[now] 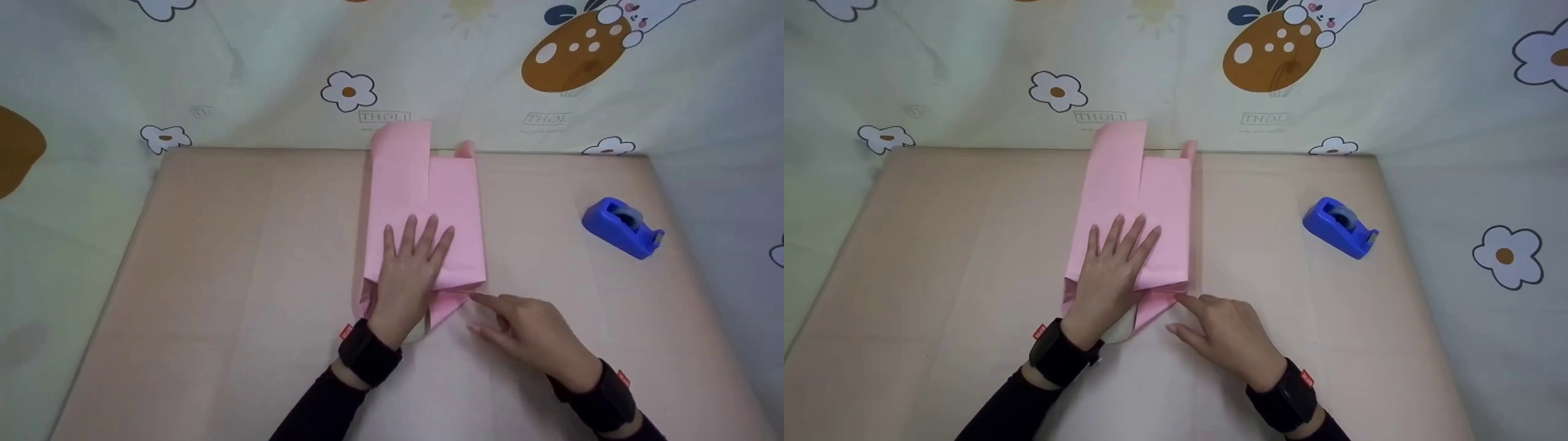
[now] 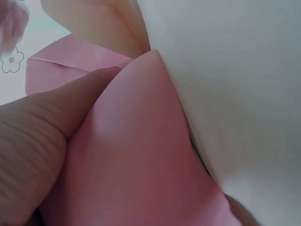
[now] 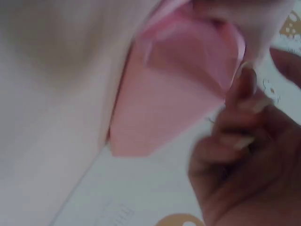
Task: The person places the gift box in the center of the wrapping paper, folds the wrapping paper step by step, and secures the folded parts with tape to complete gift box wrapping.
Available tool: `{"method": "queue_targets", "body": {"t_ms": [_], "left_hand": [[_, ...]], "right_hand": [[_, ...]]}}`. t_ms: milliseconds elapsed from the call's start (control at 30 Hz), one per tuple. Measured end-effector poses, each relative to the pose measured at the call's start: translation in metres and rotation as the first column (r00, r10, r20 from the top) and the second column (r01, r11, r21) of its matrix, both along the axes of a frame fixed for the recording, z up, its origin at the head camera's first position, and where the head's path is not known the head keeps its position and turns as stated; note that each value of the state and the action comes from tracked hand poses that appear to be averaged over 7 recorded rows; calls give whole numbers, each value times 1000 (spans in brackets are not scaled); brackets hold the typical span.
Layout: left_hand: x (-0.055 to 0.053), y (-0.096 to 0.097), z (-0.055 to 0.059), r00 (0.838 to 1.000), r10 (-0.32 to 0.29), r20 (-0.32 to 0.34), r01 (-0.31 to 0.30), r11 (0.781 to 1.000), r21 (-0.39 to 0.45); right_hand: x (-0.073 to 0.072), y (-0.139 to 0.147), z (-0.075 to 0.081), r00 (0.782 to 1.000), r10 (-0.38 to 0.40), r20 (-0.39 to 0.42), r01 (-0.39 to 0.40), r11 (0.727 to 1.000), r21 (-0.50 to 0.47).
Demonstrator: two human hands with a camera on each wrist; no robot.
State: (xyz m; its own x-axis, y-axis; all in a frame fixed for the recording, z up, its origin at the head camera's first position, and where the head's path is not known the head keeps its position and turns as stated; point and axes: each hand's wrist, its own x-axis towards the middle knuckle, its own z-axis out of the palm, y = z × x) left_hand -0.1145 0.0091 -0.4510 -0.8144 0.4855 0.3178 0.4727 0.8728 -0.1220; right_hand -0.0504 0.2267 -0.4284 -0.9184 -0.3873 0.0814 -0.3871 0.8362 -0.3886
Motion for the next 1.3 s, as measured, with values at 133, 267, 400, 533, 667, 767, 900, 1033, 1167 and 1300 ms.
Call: {"method": "queue_targets", "body": {"t_ms": [133, 267, 400, 533, 667, 767, 900, 1033, 1167, 1300], "left_hand": [[1, -1, 0, 1000, 6, 9, -6, 1000, -9], [2, -1, -1, 1000, -5, 24, 5, 1000, -1], [3, 0, -1, 999, -10, 45, 10, 1000, 1], [3, 1, 1, 998, -8, 67, 9, 1000, -6], [2, 1, 1, 998, -14, 64, 13, 1000, 10], [1, 1, 0, 998, -19, 54, 18, 1000, 20], [1, -1, 0, 999, -15, 49, 15, 1000, 4], [0, 0, 0, 1000, -8, 17, 8, 1000, -8], [0, 1, -1, 1000, -8, -11, 8, 1000, 7], [1, 2, -3, 1000, -10, -26, 11, 1000, 28]], "right_hand": [[5, 1, -14, 984, 20, 176, -44, 990, 137], [6, 4, -22, 977, 30, 213, -65, 985, 161], [6, 8, -25, 977, 60, 207, -92, 985, 149], [4, 12, -25, 967, 115, 229, -148, 980, 133], [1, 15, -24, 948, 164, 273, -207, 969, 137], [-1, 17, -24, 939, 198, 282, -245, 959, 140], [-2, 17, -22, 937, 227, 265, -271, 952, 144], [-3, 16, -21, 943, 237, 236, -278, 946, 164], [-11, 22, -23, 930, 260, 260, -287, 955, 73], [-28, 33, -24, 952, 153, 265, -132, 987, -95]]}}
